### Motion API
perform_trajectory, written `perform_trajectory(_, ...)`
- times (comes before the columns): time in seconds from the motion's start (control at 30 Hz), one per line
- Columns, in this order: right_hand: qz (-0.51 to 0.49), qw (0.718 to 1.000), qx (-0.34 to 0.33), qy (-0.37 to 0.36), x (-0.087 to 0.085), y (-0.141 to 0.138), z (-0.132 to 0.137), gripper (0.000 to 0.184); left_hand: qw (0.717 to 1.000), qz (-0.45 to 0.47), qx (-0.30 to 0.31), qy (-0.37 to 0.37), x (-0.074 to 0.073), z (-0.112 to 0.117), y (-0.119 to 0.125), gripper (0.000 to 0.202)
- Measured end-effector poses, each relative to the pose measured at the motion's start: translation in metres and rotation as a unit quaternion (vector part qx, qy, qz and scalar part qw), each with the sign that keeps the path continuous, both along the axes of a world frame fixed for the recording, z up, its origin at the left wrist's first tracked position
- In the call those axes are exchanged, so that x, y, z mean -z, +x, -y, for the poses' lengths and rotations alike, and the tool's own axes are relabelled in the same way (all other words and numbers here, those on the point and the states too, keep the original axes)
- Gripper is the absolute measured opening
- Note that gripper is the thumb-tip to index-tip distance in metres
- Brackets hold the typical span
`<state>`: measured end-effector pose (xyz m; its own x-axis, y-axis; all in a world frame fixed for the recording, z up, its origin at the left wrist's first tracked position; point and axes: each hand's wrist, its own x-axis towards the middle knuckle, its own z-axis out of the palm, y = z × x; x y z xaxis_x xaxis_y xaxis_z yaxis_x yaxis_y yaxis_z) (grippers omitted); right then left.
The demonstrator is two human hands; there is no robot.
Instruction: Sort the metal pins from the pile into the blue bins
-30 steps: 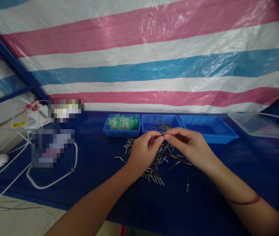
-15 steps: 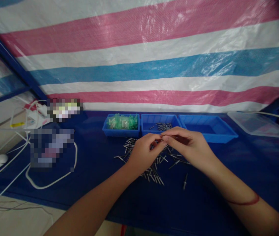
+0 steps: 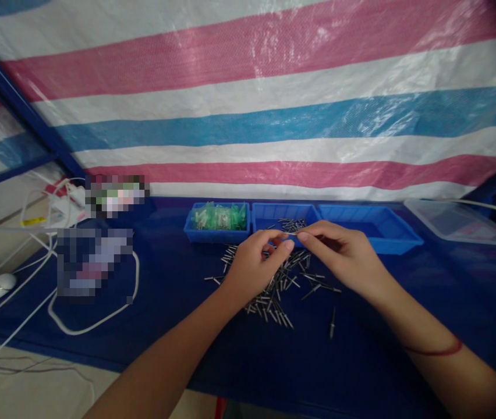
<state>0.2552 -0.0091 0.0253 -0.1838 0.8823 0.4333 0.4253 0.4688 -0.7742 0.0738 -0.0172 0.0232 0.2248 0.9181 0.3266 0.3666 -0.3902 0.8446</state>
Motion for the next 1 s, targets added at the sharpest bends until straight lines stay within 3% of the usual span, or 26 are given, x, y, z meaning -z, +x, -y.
perform_trajectory(0.13, 0.078, 0.987, 0.098, 0.104, 0.004, 0.007, -0.01, 0.022, 0.999, -0.036, 0.02, 0.023, 0.003, 0.0, -0.001, 0.026)
perform_trajectory(0.23, 0.182, 0.952, 0.169, 0.18, 0.011, 0.011, -0.021, 0.025, 0.991, -0.101, 0.059, 0.062, 0.004, 0.0, -0.001, 0.027)
perform_trajectory(0.33, 0.256, 0.923, 0.214, 0.193, 0.018, 0.013, -0.029, 0.028, 0.972, -0.193, 0.081, 0.11, 0.003, 0.0, -0.003, 0.026)
perform_trajectory(0.43, 0.265, 0.916, 0.231, 0.194, 0.02, 0.014, -0.029, 0.029, 0.95, -0.266, 0.07, 0.146, 0.001, -0.002, -0.005, 0.025)
perform_trajectory(0.6, 0.252, 0.921, 0.224, 0.194, 0.016, 0.012, -0.022, 0.026, 0.929, -0.334, 0.04, 0.154, -0.003, -0.008, -0.015, 0.027)
perform_trajectory(0.7, 0.246, 0.931, 0.181, 0.2, 0.014, 0.009, -0.018, 0.022, 0.926, -0.349, 0.043, 0.139, -0.007, -0.013, -0.023, 0.025)
perform_trajectory(0.83, 0.221, 0.948, 0.103, 0.203, 0.008, 0.004, -0.011, 0.016, 0.921, -0.348, 0.098, 0.142, -0.011, -0.014, -0.028, 0.022)
perform_trajectory(1.0, 0.189, 0.956, 0.095, 0.202, 0.0, 0.001, -0.003, 0.014, 0.908, -0.349, 0.167, 0.162, -0.006, -0.005, -0.021, 0.018)
